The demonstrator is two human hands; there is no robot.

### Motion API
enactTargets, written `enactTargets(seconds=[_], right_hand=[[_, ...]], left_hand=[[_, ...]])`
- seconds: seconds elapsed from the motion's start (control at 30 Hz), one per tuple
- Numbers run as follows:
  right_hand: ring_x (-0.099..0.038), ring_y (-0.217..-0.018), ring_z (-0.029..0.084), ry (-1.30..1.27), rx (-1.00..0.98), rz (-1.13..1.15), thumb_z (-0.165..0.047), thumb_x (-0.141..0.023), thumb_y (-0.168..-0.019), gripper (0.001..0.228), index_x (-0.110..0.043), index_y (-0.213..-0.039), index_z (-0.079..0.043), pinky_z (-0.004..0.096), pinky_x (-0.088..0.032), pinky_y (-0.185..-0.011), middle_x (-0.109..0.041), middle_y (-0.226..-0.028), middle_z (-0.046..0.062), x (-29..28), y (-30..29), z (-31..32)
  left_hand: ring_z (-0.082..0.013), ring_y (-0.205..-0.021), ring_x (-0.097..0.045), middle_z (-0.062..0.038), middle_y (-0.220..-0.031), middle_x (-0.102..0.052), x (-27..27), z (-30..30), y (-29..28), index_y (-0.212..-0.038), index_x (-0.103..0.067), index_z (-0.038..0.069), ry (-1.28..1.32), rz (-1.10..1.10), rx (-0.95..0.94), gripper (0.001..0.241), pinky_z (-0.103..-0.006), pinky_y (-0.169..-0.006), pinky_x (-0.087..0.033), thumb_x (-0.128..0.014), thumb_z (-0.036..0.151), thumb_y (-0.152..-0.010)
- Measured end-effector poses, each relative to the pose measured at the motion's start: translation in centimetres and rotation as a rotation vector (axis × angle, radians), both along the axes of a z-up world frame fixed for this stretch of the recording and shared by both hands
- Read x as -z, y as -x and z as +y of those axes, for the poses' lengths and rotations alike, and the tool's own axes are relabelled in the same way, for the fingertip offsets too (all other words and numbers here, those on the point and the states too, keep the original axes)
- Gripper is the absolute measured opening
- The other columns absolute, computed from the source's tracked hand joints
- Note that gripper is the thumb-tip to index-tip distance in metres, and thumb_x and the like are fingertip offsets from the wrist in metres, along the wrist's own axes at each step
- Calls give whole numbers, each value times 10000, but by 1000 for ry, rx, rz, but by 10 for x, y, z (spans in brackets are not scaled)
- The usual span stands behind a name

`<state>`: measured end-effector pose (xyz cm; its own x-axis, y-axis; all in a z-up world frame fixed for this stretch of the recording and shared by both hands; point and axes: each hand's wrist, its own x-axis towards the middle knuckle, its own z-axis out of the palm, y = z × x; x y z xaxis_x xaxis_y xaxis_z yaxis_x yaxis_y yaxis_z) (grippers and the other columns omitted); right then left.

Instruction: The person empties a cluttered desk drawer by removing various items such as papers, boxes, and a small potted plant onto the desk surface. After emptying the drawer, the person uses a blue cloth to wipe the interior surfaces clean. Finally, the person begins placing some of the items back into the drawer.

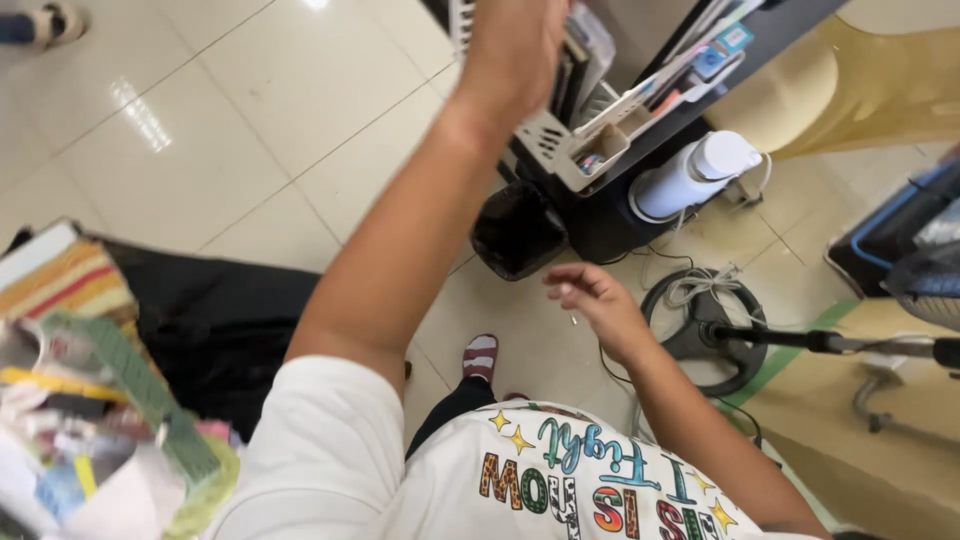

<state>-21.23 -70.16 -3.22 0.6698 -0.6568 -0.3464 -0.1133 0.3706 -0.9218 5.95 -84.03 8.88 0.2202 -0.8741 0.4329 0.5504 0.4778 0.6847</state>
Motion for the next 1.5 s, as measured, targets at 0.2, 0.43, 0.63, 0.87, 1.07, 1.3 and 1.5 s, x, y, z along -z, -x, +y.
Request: enactTargets(seconds=[0.2,0.43,0.63,0.87,1.07,1.3,1.5], right_hand=[[-667,-1218,328,-552,-22,-594,-664,-582,-911,795,-555,-1395,-34,497,-500,-1048,-668,-1325,166,-64,-14,8],[-630,-1299,353,-784,-269,-545,-601,-648,-898,856,-566,-1448,50,486,-498,-1120,-636,-1428,228,-40,-33,77],[-645,-1222,339,-924,-675,-6,-229,-611,-1015,498,-497,-1411,51,516,-512,-1103,-606,-1365,217,4,-76,197],[-661,-1188,327,-840,-1035,108,-130,-597,-971,494,-503,-1437,4,489,-515,-1060,-641,-1341,193,-27,-107,375],[-672,-1153,340,-728,-1129,151,-115,-598,-961,462,-515,-1400,4,494,-522,-1050,-666,-1290,199,4,-167,510],[-675,-1118,294,-204,-901,158,-147,-593,-984,374,-583,-1344,-44,446,-547,-986,-689,-1233,138,89,-270,599],[-523,-1379,295,792,-1372,146,-432,-636,-979,637,-470,-1499,-104,377,-402,-1143,-517,-1514,149,202,-270,676]], left_hand=[[-140,-1398,-499,-68,-1465,-562,-38,221,83,-1532,-477,10,-142,-222,-187,584,-304,-1252,-364,-555,425,-1127],[-193,-1201,-637,-101,-1238,-707,47,440,142,-1231,-690,9,-378,-3,-448,414,-340,-1117,-467,-615,381,-1066],[-140,-725,-542,-38,-779,-628,124,614,168,-836,-645,28,-644,409,-1088,282,-304,-711,-428,-710,197,-1052],[-143,-752,-615,-45,-763,-697,139,789,211,-840,-688,34,-880,559,-1492,234,-296,-778,-511,-661,219,-981],[-236,-1023,-646,-109,-1064,-686,149,943,187,-1043,-686,34,-1310,-110,-1863,191,-357,-938,-507,-706,163,-903],[-359,-1234,-588,-123,-1313,-628,159,1057,114,-1204,-617,73,-1443,-707,-1747,377,-460,-1037,-469,-727,118,-846],[-376,-1487,-344,-112,-1581,-397,168,1076,62,-1444,-490,117,-1731,-949,-1628,646,-639,-1169,-286,-738,211,-855]])
